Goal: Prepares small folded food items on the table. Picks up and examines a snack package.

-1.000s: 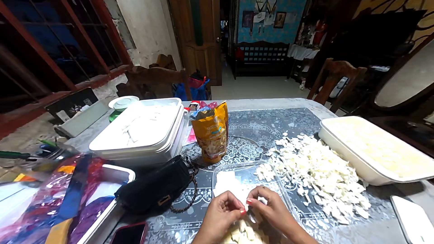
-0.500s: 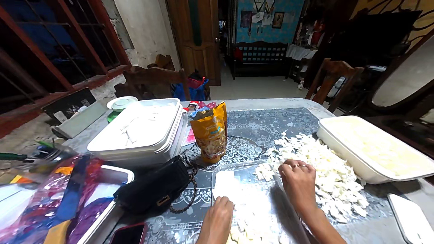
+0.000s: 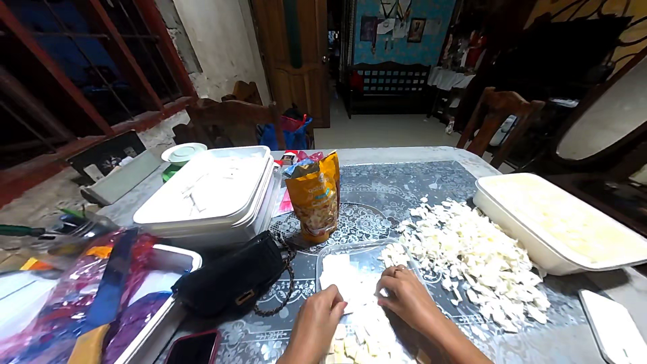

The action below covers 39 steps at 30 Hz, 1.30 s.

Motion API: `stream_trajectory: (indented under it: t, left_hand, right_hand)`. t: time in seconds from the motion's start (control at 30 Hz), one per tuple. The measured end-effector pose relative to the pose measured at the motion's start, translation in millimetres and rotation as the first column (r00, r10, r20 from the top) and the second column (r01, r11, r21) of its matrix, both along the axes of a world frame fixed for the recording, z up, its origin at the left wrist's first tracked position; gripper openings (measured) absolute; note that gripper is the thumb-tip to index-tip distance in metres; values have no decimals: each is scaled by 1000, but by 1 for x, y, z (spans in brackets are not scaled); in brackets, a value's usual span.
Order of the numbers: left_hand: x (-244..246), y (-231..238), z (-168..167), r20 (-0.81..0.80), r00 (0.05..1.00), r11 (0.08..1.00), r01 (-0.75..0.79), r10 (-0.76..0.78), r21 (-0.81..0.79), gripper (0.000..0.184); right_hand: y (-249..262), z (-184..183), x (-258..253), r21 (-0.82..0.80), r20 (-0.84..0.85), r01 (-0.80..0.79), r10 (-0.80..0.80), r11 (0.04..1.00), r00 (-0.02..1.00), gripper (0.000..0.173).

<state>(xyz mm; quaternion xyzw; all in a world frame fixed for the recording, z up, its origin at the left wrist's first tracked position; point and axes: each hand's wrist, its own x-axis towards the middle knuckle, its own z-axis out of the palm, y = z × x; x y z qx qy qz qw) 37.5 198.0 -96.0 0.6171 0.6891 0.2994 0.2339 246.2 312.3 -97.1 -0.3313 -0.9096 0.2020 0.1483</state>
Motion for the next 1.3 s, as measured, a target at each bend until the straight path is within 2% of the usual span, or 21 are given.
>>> stream_trajectory:
  t: [0.2,0.3,0.37,0.43,0.5,0.57,0.67,0.73,0.77,0.83,0.9,0.97,1.03,1.1,1.17,1.23,1.3]
  left_hand:
    - [0,3,2,259,954,979,-179,150,94,22]
    - [2,4,-2,442,887,984,-171,132,50,23]
    - [8,3,-4,522,847,990,-136,104,25,23]
    - [15,1,-4,556,828,995,-96,73,13,23]
    - [22,-2,-2,588,807,997,-78,56,12,21]
    - [26,-4,1,625,778,997,-80,60,4,30]
    - [25,-4,0,639,768,995,-91,41,45,34]
    - [22,-4,1,646,763,996,-69,11,64,24]
    - [21,-3,0,648,762,996,-58,-4,74,18]
    - [21,-2,-3,670,743,997,-44,-11,66,15]
    - [20,-1,-2,730,683,999,-30,29,-12,12]
    - [17,0,1,820,568,996,-8,79,-91,10]
    - [15,0,6,902,409,988,0,139,-152,7]
    - [12,-1,12,929,314,978,6,197,-209,16]
    - [12,0,14,926,299,970,0,231,-243,19]
    - [13,-1,16,914,333,969,-7,233,-245,17]
    - [15,-2,18,884,435,982,-4,174,-191,14]
  right_hand:
    - [-1,5,-1,-48,23,-3,4,999,1000,18]
    - [-7,18,-2,-245,-50,54,-68,968,996,21]
    - [-13,20,-3,-367,-202,3,-83,930,976,21]
    - [-21,16,-6,-373,-321,-71,-57,925,945,17]
    - [-28,9,-11,-289,-371,-79,-35,954,928,15]
    - [-31,5,-13,-258,-402,-78,-33,963,915,15]
    - [-28,3,-13,-433,-528,-101,-161,896,834,13]
    - [-28,12,-15,-559,-567,-101,-291,823,771,10]
    - [-29,14,-15,-573,-561,-101,-299,813,772,11]
    - [-32,11,-15,-470,-533,-105,-187,876,825,16]
    - [-35,1,-16,-241,-478,-134,3,961,878,17]
    - [-30,-9,-17,56,-441,-216,218,975,871,21]
    - [-23,-13,-16,264,-412,-226,322,938,852,30]
    - [-20,-10,-14,302,-421,-192,311,934,852,24]
    - [-17,-9,-12,287,-435,-174,290,942,852,22]
    - [-17,-10,-10,178,-484,-181,246,967,840,20]
    - [-23,-7,-11,-53,-540,-154,101,987,835,17]
